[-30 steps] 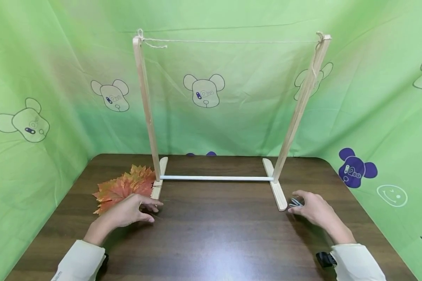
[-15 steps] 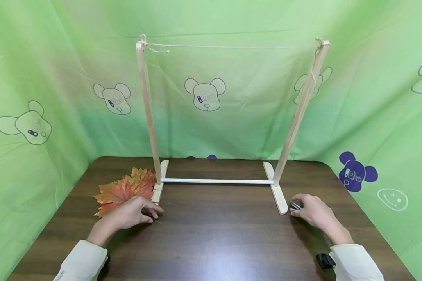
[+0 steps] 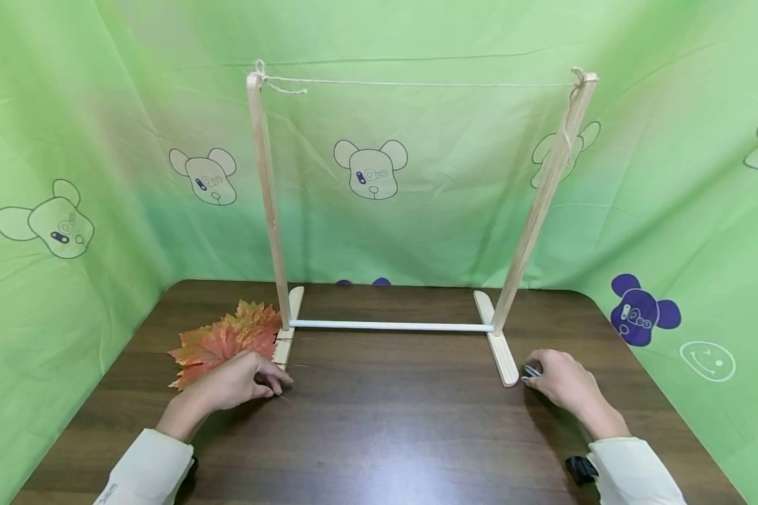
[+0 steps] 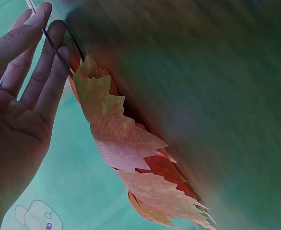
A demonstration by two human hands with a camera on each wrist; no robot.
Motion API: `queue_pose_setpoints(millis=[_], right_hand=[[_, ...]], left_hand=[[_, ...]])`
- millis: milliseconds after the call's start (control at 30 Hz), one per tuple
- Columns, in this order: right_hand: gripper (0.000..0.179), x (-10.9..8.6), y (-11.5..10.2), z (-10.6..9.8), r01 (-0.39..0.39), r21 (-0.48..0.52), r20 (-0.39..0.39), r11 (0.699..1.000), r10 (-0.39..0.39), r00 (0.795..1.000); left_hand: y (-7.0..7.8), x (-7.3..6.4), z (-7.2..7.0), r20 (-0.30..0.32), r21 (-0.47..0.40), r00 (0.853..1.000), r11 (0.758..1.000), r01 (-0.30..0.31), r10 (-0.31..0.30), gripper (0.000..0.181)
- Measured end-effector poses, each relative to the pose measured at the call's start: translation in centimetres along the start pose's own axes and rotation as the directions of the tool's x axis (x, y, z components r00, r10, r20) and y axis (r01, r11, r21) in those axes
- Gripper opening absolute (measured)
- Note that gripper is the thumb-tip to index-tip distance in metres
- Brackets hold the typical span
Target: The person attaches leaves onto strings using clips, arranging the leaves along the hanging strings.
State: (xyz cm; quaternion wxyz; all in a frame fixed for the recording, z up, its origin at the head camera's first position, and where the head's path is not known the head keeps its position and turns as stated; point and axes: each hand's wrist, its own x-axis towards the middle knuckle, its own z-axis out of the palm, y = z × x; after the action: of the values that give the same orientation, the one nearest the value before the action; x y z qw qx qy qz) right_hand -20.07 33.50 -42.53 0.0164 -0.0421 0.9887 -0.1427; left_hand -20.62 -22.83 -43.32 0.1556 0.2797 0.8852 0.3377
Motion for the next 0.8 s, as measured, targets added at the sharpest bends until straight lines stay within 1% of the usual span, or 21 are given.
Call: queue_pose_setpoints(millis=[133,267,533,800], right_hand=[[0.018,0.0,0.1,0.1,-0.002,0.003,0.001,1.000,0.002,1.000],[0.017,0.0,0.1,0.1,0.000,0.004,0.004,1.000,0.000,1.000],[0.017,0.2,0.2,0.0,-0.001,0.008,-0.009,1.000,0.001,1.000],[0.021,0.1,-0.2,-0.3,0.009,0.000,-0.050,1.000,-0.009,0.999]], left_hand=[[0.1,0.1,-0.1,0.005,0.011,1.000,1.000,-0.017,0.017,0.027],[0.3,0.2,-0.1,0.014,0.023,1.000,1.000,-0.018,0.018,0.024],[0.9,0.4,-0.4,0.003,0.114,1.000,0.993,0.008,-0.008,0.023],[1.3,0.6,-0.7,-0.001,0.143,1.000,0.990,0.017,-0.018,0.023]])
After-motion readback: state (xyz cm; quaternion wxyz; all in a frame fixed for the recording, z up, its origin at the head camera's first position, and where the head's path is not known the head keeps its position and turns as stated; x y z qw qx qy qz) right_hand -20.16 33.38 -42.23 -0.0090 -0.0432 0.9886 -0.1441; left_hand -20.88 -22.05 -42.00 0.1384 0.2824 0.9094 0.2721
